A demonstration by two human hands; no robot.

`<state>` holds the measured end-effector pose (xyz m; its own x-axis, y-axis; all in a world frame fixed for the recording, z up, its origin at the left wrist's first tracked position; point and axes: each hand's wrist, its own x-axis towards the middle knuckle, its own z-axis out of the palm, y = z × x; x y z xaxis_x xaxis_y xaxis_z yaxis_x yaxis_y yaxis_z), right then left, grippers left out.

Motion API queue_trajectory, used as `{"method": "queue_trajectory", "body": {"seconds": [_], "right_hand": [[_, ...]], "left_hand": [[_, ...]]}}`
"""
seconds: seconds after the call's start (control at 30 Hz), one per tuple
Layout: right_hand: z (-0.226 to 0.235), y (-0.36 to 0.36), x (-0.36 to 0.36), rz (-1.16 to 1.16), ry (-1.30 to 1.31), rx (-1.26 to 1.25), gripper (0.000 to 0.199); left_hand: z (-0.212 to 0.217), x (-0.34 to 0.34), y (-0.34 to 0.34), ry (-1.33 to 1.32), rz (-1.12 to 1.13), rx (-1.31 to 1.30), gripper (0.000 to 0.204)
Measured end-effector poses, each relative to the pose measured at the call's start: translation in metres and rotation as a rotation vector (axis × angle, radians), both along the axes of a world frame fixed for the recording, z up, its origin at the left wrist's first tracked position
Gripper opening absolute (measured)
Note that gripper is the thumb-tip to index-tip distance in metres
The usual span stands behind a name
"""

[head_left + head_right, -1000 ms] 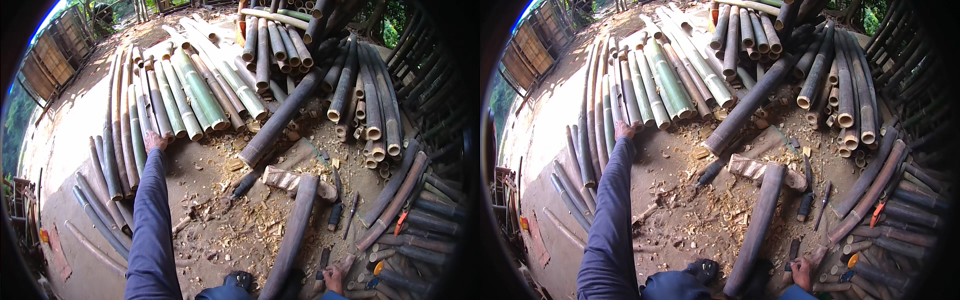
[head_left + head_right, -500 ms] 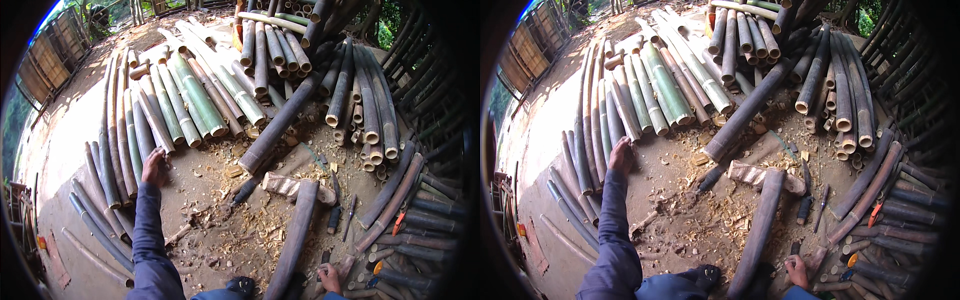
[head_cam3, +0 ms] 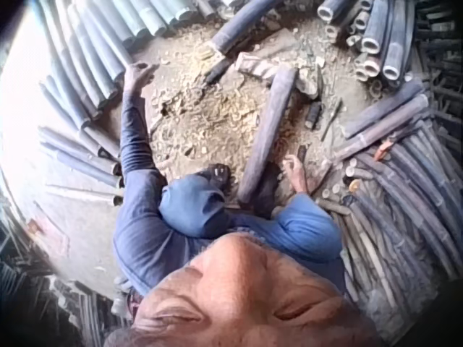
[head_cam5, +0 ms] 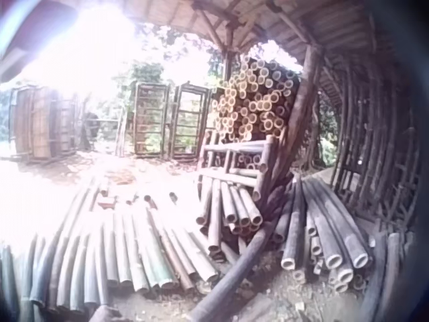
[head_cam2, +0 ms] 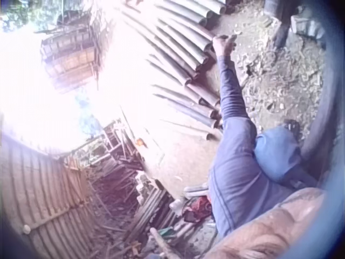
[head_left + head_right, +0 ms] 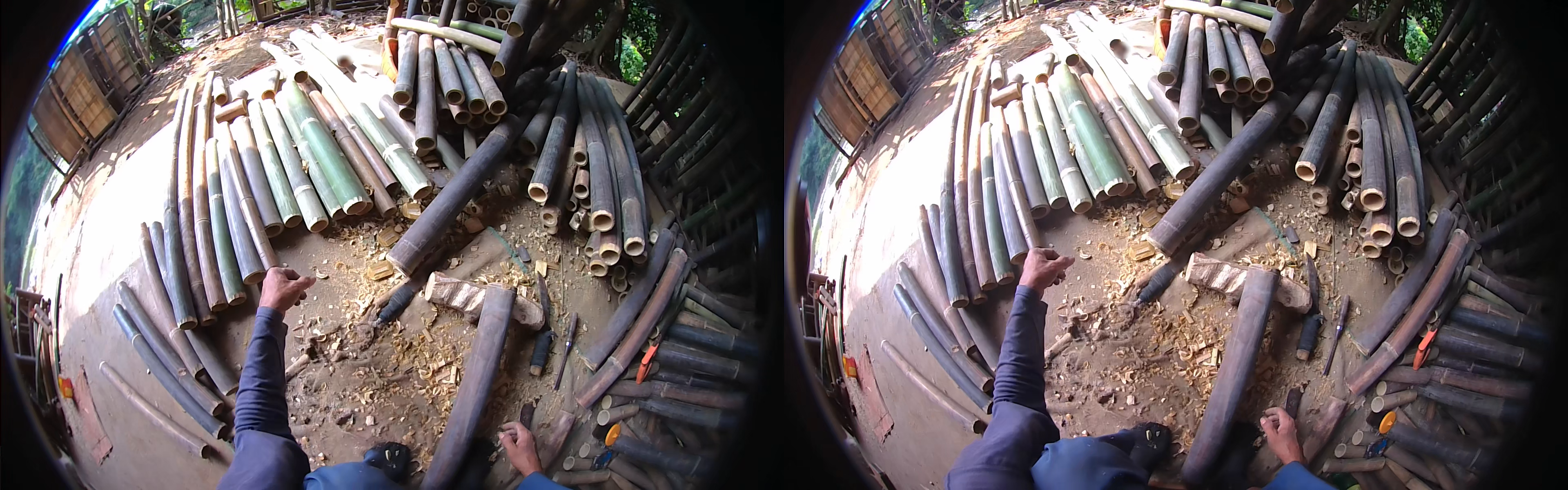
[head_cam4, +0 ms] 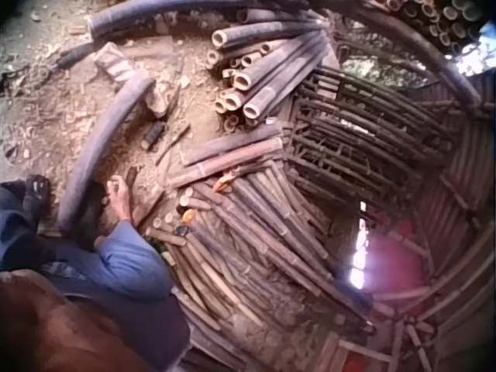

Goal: The person sits on the ground and uses a knife to sharpen the end of a bamboo pole resting on a wooden block. They repeatedly rotate the pole to sharpen different sides and then place the finished piece aside before picking up another pole to repeat the process.

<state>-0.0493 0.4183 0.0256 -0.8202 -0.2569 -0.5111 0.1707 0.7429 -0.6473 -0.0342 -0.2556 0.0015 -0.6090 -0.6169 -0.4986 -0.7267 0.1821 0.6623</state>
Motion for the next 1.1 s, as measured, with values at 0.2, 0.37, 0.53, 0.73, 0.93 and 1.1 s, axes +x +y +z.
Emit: {"method": "queue_trajectory", "body": {"seconds": [0.2,0.37,0.53,0.73,0.93,1.1], "right_hand": [[-0.024,0.031,0.031,0.031,-0.075,0.04,0.032],[-0.016,0.02,0.032,0.082,0.013,0.013,0.033],[-0.02,0.021,0.043,0.054,0.04,-0.025,0.031],[-0.016,0.047,0.057,-0.001,0.056,-0.012,0.033],[-0.026,-0.038,0.008,-0.054,-0.137,-0.287,0.063],[-0.081,-0.103,-0.003,-0.236,-0.331,-0.47,0.113]], "left_hand": [[0.024,-0.029,-0.047,-0.271,0.413,-0.821,0.086],[-0.015,-0.042,-0.095,-0.443,0.426,-0.689,0.078],[-0.013,-0.013,-0.142,-0.07,0.633,-0.484,0.039],[0.007,-0.007,0.02,0.66,0.603,0.206,0.074],[0.043,-0.069,0.044,0.787,0.469,0.317,0.022],[0.082,-0.075,0.143,0.76,0.353,0.465,0.023]]}}
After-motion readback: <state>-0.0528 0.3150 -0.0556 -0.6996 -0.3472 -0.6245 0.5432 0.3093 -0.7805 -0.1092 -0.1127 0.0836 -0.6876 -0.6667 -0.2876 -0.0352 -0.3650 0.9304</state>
